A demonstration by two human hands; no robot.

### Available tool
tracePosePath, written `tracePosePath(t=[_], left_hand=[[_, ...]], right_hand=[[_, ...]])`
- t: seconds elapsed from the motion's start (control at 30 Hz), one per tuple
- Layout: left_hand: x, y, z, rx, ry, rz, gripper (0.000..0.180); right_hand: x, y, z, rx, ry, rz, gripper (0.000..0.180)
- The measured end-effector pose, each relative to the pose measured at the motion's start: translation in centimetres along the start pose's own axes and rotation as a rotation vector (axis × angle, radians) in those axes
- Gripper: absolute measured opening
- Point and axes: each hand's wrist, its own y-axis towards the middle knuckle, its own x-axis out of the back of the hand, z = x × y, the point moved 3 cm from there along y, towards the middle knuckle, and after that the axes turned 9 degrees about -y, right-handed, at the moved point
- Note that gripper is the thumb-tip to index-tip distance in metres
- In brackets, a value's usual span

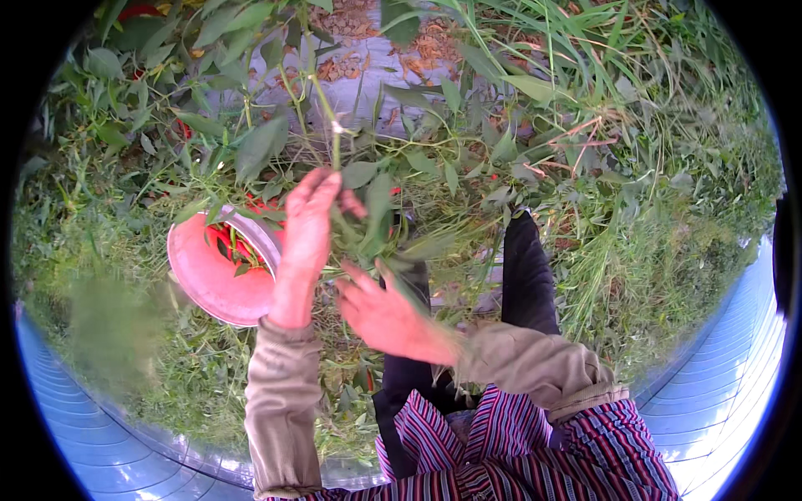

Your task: The person harvests peppers from plants using shears, placing the harvested peppers into a pink bucket.

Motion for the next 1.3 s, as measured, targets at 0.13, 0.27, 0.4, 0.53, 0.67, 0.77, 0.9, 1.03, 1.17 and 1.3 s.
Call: tracePosePath(t=[0.13, 0.27, 0.4, 0.53, 0.67, 0.77, 0.9, 1.03, 1.17, 1.3], left_hand=[[0.3, -3.8, -7.0, 0.044, -0.119, -0.056, 0.019], [-1.4, -5.3, -12.5, 0.231, -0.252, 0.177, 0.041], [-1.4, -5.3, -14.6, 0.345, -0.528, 0.260, 0.043], [-0.8, -4.5, -14.5, 0.489, -0.820, 0.355, 0.044], [-1.9, -4.0, -13.8, 0.484, -0.772, 0.286, 0.044], [-2.6, -3.4, -11.2, 0.199, -0.464, 0.256, 0.044], [-1.1, -2.7, -11.1, 0.190, -0.361, 0.508, 0.047], [-2.4, -1.9, -7.4, 0.254, -0.658, 0.317, 0.050], [-2.8, -2.2, -5.5, 0.457, -0.970, 0.638, 0.042], [-5.0, -2.5, -5.0, 0.407, -0.923, 0.578, 0.035]], right_hand=[[2.9, -5.5, 2.0, 0.094, 0.377, 0.197, 0.020], [3.1, -8.6, -2.5, -0.202, 0.450, 0.081, 0.017], [7.7, -7.5, -9.0, -0.460, 0.545, -0.352, 0.012], [14.8, -3.1, -8.7, -0.336, 0.581, -0.524, 0.030], [18.2, 0.2, -5.3, -0.157, 0.526, -0.393, 0.042], [17.0, 1.8, -4.8, -0.154, 0.525, -0.370, 0.031], [16.3, 0.8, -3.9, -0.203, 0.606, -0.406, 0.021], [16.2, -5.6, -4.5, -0.425, 0.938, -0.215, 0.026], [16.0, -11.4, -3.4, -0.533, 1.209, -0.238, 0.029], [13.0, -11.7, -3.9, -0.684, 1.436, -0.314, 0.023]])
